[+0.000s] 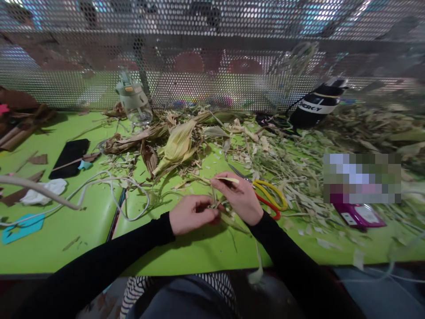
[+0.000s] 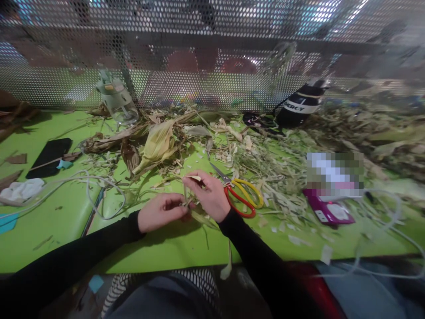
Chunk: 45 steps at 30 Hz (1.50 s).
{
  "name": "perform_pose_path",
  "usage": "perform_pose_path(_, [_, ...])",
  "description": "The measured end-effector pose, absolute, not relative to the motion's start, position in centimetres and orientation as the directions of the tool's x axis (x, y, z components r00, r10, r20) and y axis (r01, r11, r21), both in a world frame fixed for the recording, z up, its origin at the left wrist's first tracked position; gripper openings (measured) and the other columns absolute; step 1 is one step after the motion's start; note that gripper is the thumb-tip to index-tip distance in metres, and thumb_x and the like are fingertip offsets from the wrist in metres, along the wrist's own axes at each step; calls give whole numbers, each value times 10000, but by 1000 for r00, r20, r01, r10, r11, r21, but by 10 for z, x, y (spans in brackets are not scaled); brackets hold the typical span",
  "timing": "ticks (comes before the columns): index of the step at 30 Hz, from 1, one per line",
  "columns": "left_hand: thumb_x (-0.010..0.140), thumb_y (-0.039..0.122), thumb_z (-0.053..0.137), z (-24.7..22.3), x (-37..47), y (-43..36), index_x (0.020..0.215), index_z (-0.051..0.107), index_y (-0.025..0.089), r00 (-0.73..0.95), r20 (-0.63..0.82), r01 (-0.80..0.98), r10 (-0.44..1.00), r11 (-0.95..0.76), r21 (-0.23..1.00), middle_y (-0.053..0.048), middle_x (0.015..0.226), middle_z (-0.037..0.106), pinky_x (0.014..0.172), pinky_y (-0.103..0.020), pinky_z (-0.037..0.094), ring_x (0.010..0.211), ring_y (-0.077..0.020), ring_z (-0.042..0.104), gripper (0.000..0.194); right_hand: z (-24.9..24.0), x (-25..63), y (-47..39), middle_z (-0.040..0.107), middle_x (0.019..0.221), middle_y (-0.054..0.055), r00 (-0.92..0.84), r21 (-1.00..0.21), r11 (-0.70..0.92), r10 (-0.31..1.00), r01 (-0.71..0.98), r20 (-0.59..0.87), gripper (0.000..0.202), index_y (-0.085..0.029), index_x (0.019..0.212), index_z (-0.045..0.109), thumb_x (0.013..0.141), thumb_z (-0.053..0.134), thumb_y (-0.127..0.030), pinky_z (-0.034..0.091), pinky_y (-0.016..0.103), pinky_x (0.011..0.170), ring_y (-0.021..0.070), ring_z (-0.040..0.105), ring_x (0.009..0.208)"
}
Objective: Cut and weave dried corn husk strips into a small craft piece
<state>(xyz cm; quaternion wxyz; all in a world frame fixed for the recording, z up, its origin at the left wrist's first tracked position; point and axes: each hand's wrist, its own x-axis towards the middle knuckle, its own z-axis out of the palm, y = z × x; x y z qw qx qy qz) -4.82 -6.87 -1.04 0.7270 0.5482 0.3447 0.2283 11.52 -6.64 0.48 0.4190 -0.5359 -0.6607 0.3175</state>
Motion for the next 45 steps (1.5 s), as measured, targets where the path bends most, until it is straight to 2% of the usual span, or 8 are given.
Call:
perform_pose_path(3, [707,410,660,-8,-49,-64,818,655,117,630,-296,-108,718,459,882,-56,715,681,713,-284,518,681,-152,651,313,8,120,-63,660,886,55,-176,-799,241,969,551,171,335,-171,782,625,893,459,-440,431,257,645,147,581,730])
perform_pose_path(8, [740,429,632,-6,-53,-56,801,664,108,579,-327,-206,747,522,828,-80,697,691,713,-300,536,651,-153,653,329,8,125,-63,544,598,-9,-298,-661,351,934,663,197,402,-174,649,555,906,435,-459,348,232,550,103,469,551])
perform_pose_path(13, [783,405,579,-4,-55,-56,788,668,109,608,-319,-196,727,527,827,-90,710,701,683,-292,538,631,-150,654,309,7,128,-63,439,572,-30,-247,-634,367,930,681,273,413,-180,609,475,908,430,-462,314,230,522,95,396,529])
perform_pose_path(17, [733,411,643,-1,-54,-57,782,667,99,601,-308,-217,737,522,825,-101,721,705,688,-299,541,641,-160,659,317,9,130,-62,490,609,-14,-255,-575,428,898,698,359,362,-188,653,500,920,427,-420,356,253,573,119,449,576])
perform_pose_path(23, [714,414,681,-5,-54,-51,852,671,106,499,-285,-325,818,481,814,-85,760,710,722,-267,539,690,-141,661,338,7,131,-64,630,847,50,-275,-293,543,734,787,622,294,-202,809,575,886,476,-468,373,372,794,204,535,832])
perform_pose_path(27, [643,337,764,-5,-54,-49,870,648,106,488,-227,-337,843,422,842,-59,759,705,715,-245,530,664,-110,647,344,5,128,-64,608,683,12,-404,-357,579,793,733,457,321,-197,755,592,937,411,-389,359,313,697,154,501,662])
perform_pose_path(34, [496,315,838,-2,-51,-48,768,577,115,459,-273,-277,845,428,860,-15,597,668,590,-233,509,544,-106,618,427,10,130,-66,552,591,5,-354,-394,554,806,734,475,359,-180,659,548,949,400,-333,345,277,627,134,452,594])
perform_pose_path(45, [702,386,713,-1,-57,-46,842,556,137,496,-231,-290,837,411,864,-23,677,683,617,-229,531,587,-103,634,326,2,135,-64,621,720,25,-287,-368,516,803,773,523,176,-201,783,589,891,521,-323,412,318,695,170,545,697])
